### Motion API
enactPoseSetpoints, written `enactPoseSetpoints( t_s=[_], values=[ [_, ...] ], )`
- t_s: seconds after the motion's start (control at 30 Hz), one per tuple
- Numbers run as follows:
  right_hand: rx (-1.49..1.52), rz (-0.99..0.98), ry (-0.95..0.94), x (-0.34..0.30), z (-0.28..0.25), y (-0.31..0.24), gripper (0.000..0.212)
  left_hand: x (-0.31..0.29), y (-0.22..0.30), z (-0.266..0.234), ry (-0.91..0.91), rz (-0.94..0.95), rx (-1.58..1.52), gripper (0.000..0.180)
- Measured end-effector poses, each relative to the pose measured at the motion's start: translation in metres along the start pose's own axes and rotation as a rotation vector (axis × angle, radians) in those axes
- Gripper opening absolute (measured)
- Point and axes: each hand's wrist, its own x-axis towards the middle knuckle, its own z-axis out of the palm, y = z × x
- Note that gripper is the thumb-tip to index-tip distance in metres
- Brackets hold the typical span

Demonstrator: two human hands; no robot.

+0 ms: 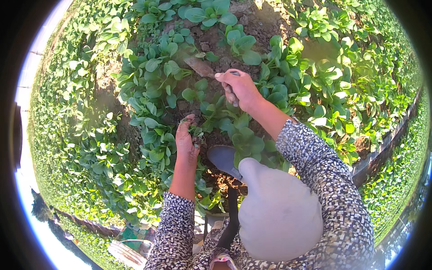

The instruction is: The person weeds a crop of plants by hand and with a small trowel, placing the pulled weeds into a white bucket.

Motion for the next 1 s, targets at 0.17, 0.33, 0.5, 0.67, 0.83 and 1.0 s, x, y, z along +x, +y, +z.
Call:
enactPoseSetpoints(
  t_s=[0.17,0.33,0.5,0.67,0.83,1.0],
  values=[
    [-0.817,-0.276,-0.060,0.037,0.015,-0.024,0.029,0.053,0.048,0.056,-0.069,0.152,-0.013,0.020],
    [-1.548,-0.350,-0.146,0.022,0.042,-0.059,0.034,0.109,0.060,0.058,-0.064,0.151,0.179,0.018],
    [-1.593,-0.323,-0.074,0.018,0.049,-0.073,0.032,0.079,0.025,0.061,-0.333,0.592,0.863,0.047],
    [-1.412,-0.317,-0.085,0.037,0.040,-0.047,0.030,0.047,0.016,0.071,-0.328,0.503,1.275,0.053],
    [-1.435,-0.289,-0.076,0.037,0.048,-0.034,0.028,0.072,0.033,0.057,-0.261,0.686,0.586,0.036],
    [-1.356,-0.383,-0.108,0.050,0.046,-0.007,0.029,0.121,0.092,0.066,0.089,0.321,0.180,0.038]
  ],
)
